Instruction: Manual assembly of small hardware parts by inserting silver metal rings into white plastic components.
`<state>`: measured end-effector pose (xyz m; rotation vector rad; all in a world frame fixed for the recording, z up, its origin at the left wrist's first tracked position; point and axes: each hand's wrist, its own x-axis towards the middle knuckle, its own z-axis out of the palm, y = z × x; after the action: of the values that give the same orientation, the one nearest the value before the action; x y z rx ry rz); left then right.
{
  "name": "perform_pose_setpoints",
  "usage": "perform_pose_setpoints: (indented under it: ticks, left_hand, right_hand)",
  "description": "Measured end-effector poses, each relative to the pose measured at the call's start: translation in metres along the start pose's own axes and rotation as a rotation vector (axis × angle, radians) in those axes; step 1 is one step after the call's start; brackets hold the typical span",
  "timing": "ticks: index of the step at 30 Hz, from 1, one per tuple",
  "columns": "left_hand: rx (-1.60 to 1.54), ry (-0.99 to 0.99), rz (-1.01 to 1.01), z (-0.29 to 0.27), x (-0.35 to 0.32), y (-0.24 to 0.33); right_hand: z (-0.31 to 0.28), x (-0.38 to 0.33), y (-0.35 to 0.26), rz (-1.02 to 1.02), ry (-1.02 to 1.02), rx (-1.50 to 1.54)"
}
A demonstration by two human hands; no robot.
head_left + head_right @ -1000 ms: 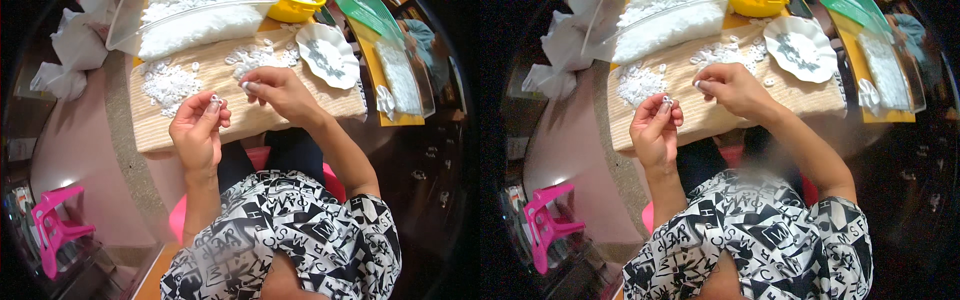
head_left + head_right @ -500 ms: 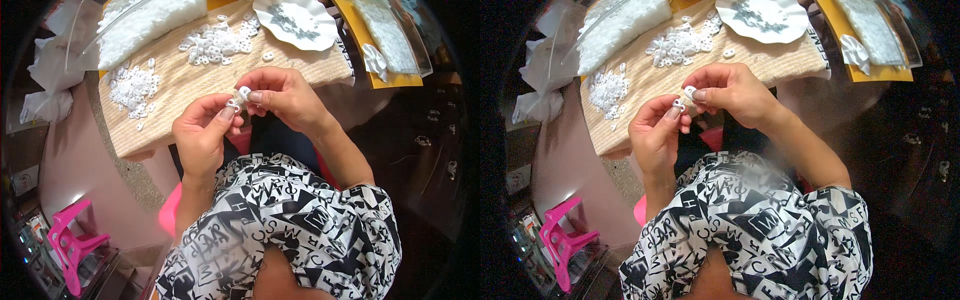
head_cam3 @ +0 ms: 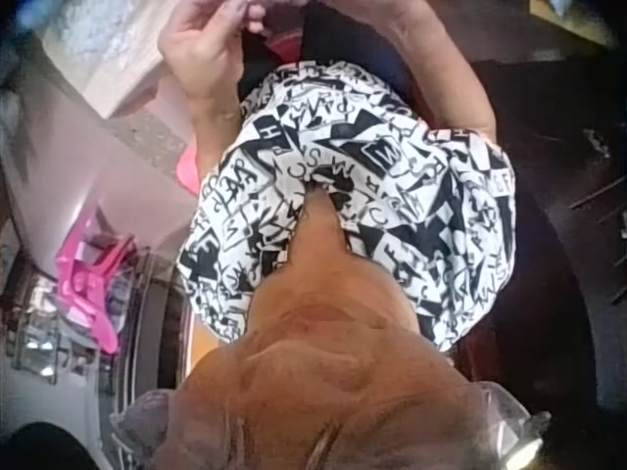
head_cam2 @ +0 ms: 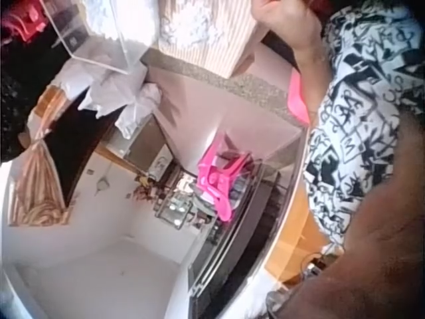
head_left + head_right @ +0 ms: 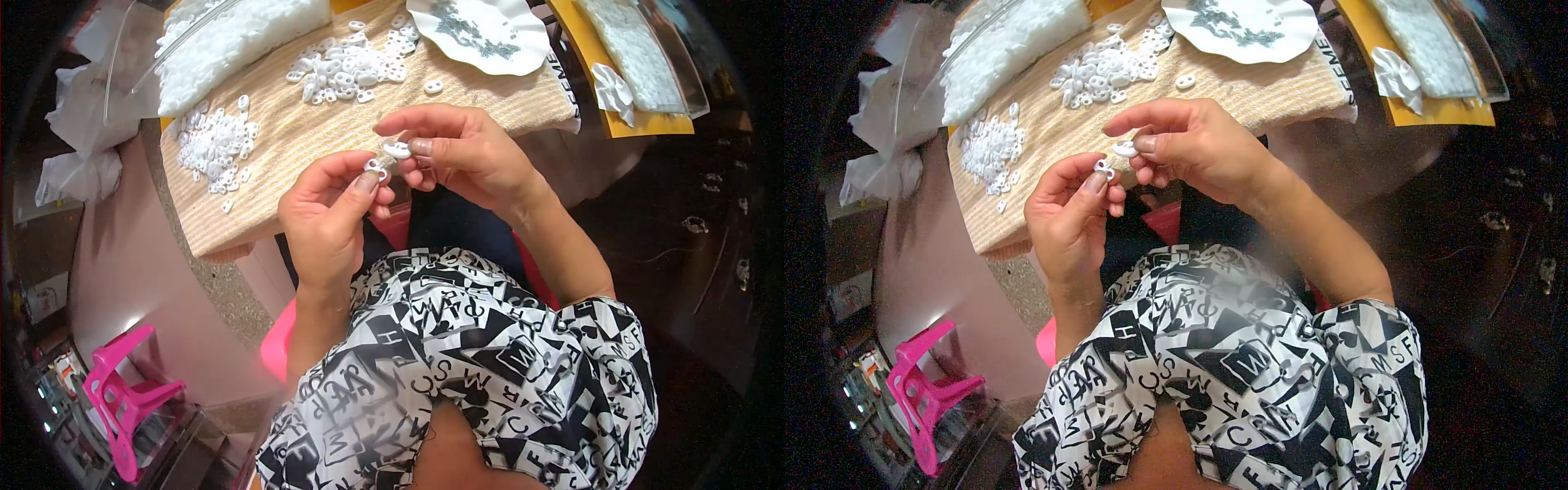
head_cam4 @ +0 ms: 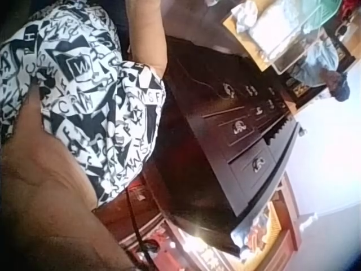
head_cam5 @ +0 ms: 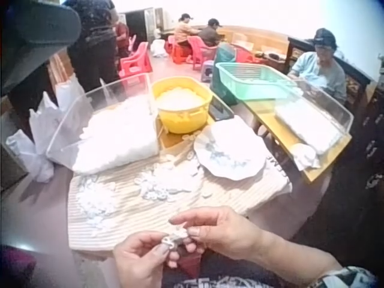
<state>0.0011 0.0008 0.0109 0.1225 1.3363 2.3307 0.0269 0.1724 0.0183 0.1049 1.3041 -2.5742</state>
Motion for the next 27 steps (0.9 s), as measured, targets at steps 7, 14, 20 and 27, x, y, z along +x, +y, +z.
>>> perform_pose_setpoints:
  ticks: [7, 14, 20, 27]
  left_hand:
    - [-0.069, -0.065, -0.035, -0.001, 0.001, -0.003]
    - [-0.091, -0.116, -0.092, -0.002, 0.002, -0.005]
    - [-0.092, -0.123, -0.07, -0.001, 0.001, -0.006]
    - [-0.105, -0.096, -0.051, -0.001, 0.003, -0.007]
  right_hand:
    - [-0.001, 0.001, 0.005, 0.091, -0.016, 0.055]
    - [-0.006, 0.002, 0.008, 0.06, -0.072, -0.039]
    - [0.001, 0.0, -0.002, 0.038, 0.006, -0.331]
    - [0.005, 0.002, 0.016, -0.057, 0.119, -0.061]
